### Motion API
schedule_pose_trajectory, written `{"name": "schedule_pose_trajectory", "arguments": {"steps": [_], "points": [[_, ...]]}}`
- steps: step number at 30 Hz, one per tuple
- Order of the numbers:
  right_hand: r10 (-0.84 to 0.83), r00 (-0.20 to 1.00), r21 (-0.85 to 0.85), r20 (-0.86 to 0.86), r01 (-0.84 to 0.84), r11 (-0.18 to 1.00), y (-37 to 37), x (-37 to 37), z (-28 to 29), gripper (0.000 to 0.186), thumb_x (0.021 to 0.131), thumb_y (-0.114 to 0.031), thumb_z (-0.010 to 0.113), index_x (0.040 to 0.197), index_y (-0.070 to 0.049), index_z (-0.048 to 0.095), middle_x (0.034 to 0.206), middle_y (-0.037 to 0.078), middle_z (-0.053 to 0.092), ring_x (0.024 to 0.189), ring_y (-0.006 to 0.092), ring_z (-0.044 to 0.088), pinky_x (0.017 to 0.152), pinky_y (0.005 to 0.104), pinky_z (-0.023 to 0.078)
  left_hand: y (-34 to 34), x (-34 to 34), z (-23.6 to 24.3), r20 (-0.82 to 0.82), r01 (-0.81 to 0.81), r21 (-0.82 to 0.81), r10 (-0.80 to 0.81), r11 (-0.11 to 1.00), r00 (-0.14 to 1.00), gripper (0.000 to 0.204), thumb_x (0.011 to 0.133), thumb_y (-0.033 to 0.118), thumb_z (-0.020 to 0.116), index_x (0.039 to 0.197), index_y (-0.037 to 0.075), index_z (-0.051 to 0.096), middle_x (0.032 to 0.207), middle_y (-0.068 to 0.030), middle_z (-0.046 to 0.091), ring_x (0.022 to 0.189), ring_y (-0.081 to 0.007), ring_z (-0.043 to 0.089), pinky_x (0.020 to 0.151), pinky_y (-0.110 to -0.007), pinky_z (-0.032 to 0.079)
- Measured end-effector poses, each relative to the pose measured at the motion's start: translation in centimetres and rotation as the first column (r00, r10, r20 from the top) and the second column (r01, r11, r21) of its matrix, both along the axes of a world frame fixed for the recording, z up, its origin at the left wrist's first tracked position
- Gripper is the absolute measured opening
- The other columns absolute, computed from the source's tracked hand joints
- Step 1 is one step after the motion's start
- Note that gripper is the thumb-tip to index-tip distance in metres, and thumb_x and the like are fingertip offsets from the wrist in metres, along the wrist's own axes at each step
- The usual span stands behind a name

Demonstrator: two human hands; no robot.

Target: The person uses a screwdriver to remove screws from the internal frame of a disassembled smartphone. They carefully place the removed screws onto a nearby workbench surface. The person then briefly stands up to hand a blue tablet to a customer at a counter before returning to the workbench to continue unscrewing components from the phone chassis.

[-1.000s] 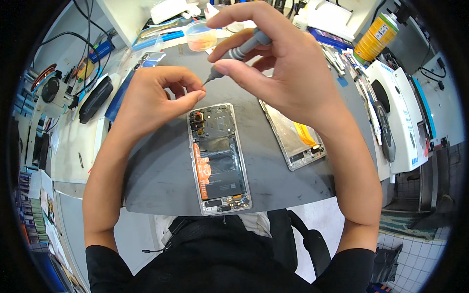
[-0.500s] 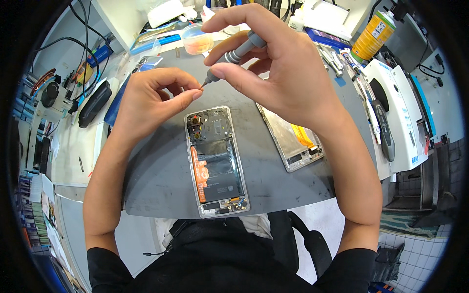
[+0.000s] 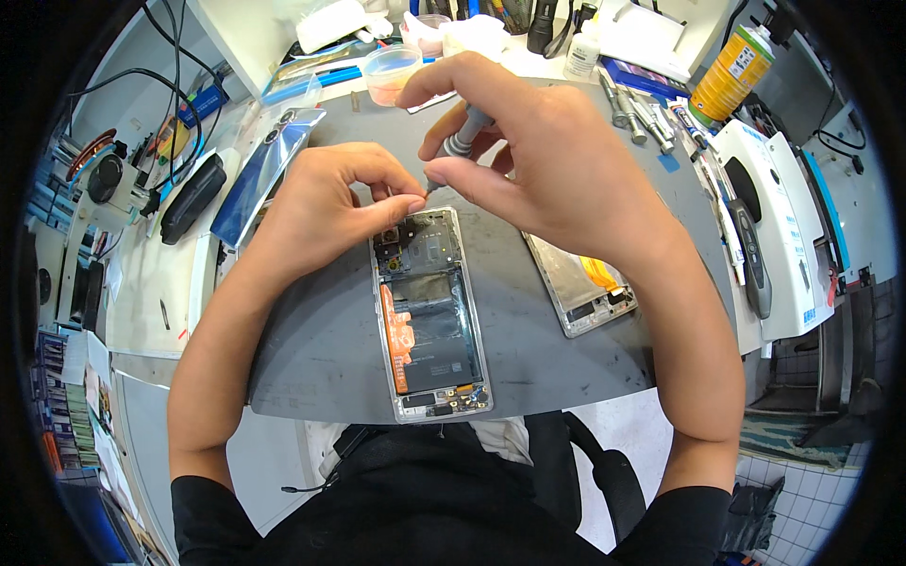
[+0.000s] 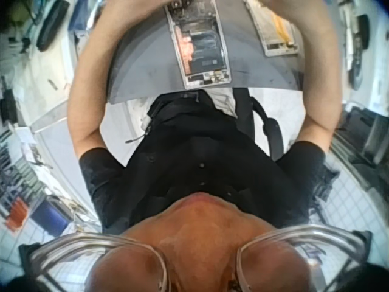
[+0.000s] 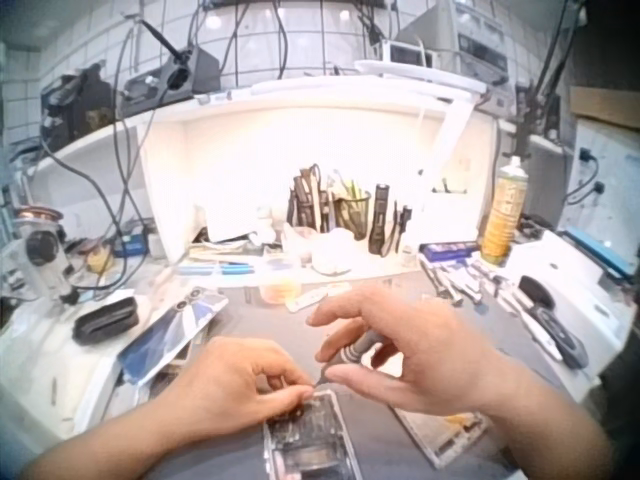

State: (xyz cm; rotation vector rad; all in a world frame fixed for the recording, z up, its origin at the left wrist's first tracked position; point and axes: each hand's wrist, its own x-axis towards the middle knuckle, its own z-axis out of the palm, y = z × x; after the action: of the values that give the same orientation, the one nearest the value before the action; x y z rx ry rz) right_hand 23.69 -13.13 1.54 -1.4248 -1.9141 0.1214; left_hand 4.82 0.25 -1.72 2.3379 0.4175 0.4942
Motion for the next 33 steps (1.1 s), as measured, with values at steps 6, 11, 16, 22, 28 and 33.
{"name": "schedule_pose_trajectory", "arguments": {"steps": [6,11,16,22,28,33], "points": [[-0.011,0.999,-0.076,0.049,0.015,0.997,0.2,0.2,-0.2,0.039,0.087,0.002,0.07,0.123,-0.002,0.057,0.123,0.008,0.064,0.098,0.0187,0.072,0.068,0.0249,0.061,0.4,0.2,-1.2,0.03,0.085,0.162,-0.091,0.983,0.995,0.024,0.08,0.005,0.058,0.096,0.002,0.076,0.086,-0.0091,0.069,0.067,-0.0146,0.058,0.063,-0.03,0.048],[0.022,0.999,-0.015,0.025,-0.022,1.0,0.6,0.1,-1.1,0.039,0.086,-0.005,0.073,0.122,-0.009,0.057,0.096,0.008,0.07,0.081,0.0221,0.072,0.066,0.0305,0.058,0.2,0.1,-1.1,-0.035,0.095,0.106,-0.091,0.99,0.995,0.025,0.079,0.004,0.057,0.095,0.001,0.076,0.085,-0.0086,0.067,0.064,-0.0138,0.056,0.061,-0.029,0.047],[0.022,0.998,-0.125,0.064,-0.014,0.992,0.4,-0.6,-0.3,0.041,0.086,0.002,0.07,0.124,-0.005,0.056,0.106,0.007,0.069,0.093,0.0172,0.072,0.068,0.0273,0.06,0.5,0.0,-1.3,-0.015,0.107,0.096,-0.106,0.99,0.994,0.025,0.079,0.003,0.057,0.095,0.0,0.075,0.084,-0.009,0.067,0.062,-0.014,0.056,0.06,-0.03,0.046],[0.176,0.972,-0.151,0.153,-0.153,0.977,1.2,-0.9,0.5,0.042,0.084,-0.008,0.074,0.121,-0.007,0.055,0.103,0.008,0.069,0.085,0.0206,0.07,0.074,0.034,0.056,0.4,-0.3,-0.5,-0.086,-0.009,0.088,0.017,0.996,0.996,0.022,0.081,0.004,0.058,0.094,-0.001,0.074,0.082,-0.0122,0.066,0.066,-0.0162,0.059,0.062,-0.032,0.048],[-0.053,0.855,-0.182,0.516,0.17,0.968,1.2,-1.8,2.6,0.039,0.083,-0.016,0.076,0.114,-0.009,0.054,0.099,0.008,0.069,0.085,0.0211,0.069,0.068,0.0332,0.052,1.2,-0.7,-1.2,-0.049,-0.018,0.146,0.026,0.989,0.998,0.022,0.082,0.007,0.059,0.095,0.001,0.075,0.085,-0.0152,0.069,0.074,-0.0237,0.066,0.07,-0.035,0.052],[0.053,0.932,-0.169,0.358,0.009,0.986,1.3,-1.1,1.7,0.04,0.081,-0.021,0.08,0.11,-0.008,0.055,0.091,0.008,0.07,0.081,0.0235,0.071,0.064,0.0336,0.051,1.1,-0.6,-0.8,-0.102,-0.023,0.122,0.036,0.992,0.994,0.023,0.082,0.008,0.059,0.096,0.002,0.075,0.087,-0.0156,0.07,0.077,-0.0275,0.067,0.073,-0.037,0.053]]}}
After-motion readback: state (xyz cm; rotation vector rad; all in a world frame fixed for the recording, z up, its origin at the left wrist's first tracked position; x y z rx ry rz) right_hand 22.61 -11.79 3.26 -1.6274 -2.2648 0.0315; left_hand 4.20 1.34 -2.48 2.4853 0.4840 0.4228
